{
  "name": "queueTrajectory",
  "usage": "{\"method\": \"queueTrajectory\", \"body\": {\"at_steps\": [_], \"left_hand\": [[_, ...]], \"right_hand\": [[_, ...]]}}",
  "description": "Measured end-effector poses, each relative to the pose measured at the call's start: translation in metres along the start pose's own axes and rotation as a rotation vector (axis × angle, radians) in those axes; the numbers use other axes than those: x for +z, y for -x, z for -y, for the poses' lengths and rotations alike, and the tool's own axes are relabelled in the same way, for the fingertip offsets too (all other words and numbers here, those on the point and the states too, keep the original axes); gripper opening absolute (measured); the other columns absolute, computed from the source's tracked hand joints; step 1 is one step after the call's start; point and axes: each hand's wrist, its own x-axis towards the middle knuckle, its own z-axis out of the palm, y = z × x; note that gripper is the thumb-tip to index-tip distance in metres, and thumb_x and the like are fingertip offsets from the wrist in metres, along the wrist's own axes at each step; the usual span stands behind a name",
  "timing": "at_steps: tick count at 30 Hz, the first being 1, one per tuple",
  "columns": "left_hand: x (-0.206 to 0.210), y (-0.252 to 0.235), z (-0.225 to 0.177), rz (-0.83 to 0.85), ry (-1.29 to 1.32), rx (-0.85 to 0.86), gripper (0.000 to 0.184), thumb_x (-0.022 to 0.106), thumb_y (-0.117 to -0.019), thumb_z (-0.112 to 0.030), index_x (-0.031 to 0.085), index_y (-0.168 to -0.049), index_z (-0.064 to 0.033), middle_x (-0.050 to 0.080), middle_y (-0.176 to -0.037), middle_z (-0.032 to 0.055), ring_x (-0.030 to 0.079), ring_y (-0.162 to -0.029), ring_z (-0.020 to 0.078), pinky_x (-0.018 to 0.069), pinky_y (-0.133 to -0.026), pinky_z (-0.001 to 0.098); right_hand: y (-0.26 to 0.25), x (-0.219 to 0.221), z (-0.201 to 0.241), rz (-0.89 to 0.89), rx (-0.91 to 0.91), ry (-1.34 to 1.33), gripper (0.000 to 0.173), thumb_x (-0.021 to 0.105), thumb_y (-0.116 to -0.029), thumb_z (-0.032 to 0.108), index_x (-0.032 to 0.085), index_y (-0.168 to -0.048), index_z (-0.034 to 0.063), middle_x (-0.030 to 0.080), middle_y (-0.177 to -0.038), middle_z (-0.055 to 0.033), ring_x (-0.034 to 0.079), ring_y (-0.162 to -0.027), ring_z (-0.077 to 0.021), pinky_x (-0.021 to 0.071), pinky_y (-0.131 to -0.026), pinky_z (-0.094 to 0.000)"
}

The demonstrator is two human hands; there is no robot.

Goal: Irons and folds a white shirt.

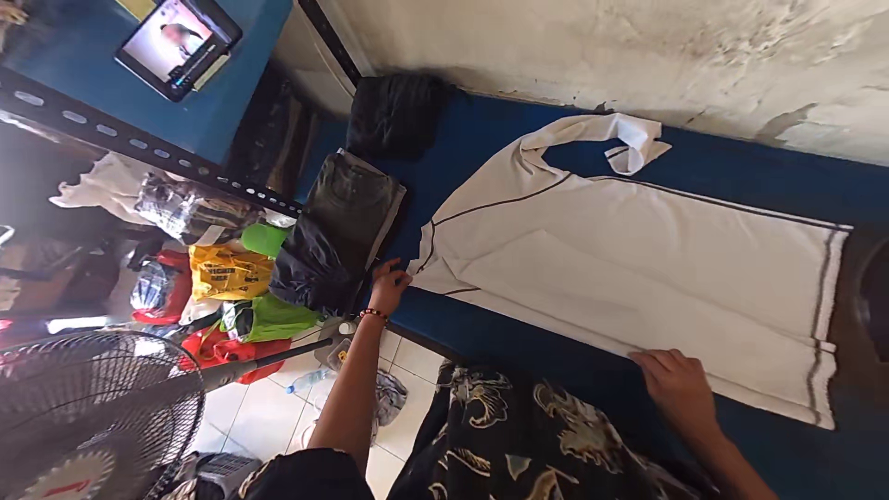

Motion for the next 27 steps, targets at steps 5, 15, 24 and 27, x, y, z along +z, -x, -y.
{"method": "queueTrajectory", "body": {"at_steps": [5, 15, 24, 27], "left_hand": [[0.018, 0.012, -0.029, -0.148, -0.161, 0.008, 0.026, 0.058, -0.1018, -0.014, 0.072, -0.116, 0.002, 0.046, -0.153, 0.0254, 0.036, -0.146, 0.045, 0.0285, -0.116, 0.0649], [0.133, -0.011, -0.116, 0.116, -0.306, 0.732, 0.053, 0.055, -0.1055, -0.029, 0.046, -0.155, -0.0108, 0.038, -0.165, 0.0074, 0.03, -0.154, 0.0305, 0.017, -0.123, 0.0616], [0.118, -0.043, -0.155, -0.005, -0.296, 0.565, 0.046, 0.052, -0.1072, -0.033, 0.059, -0.142, -0.0032, 0.056, -0.148, 0.017, 0.044, -0.145, 0.0357, 0.0224, -0.12, 0.0652], [0.09, -0.085, -0.165, -0.102, -0.274, 0.41, 0.044, 0.05, -0.1085, -0.027, 0.058, -0.14, 0.0023, 0.055, -0.147, 0.0223, 0.047, -0.141, 0.0422, 0.0315, -0.114, 0.0666]], "right_hand": [[-0.01, -0.004, 0.017, 0.077, 0.07, -0.023, 0.031, 0.053, -0.1007, 0.017, 0.075, -0.101, -0.0053, 0.072, -0.1, -0.0259, 0.068, -0.096, -0.0501, 0.0492, -0.079, -0.0665], [-0.13, 0.045, 0.061, 0.121, -0.036, -0.048, 0.046, 0.057, -0.102, 0.021, 0.058, -0.143, 0.0003, 0.052, -0.151, -0.0247, 0.049, -0.139, -0.0465, 0.0371, -0.107, -0.0709], [-0.165, 0.013, 0.064, 0.451, 0.237, -0.143, 0.055, 0.062, -0.1023, 0.023, 0.048, -0.151, 0.0017, 0.044, -0.158, -0.0226, 0.043, -0.144, -0.0453, 0.0311, -0.11, -0.073], [-0.165, -0.015, -0.005, 0.292, 0.39, -0.13, 0.053, 0.063, -0.1003, 0.011, 0.048, -0.148, -0.0058, 0.046, -0.152, -0.0318, 0.047, -0.136, -0.0557, 0.0356, -0.101, -0.077]]}}
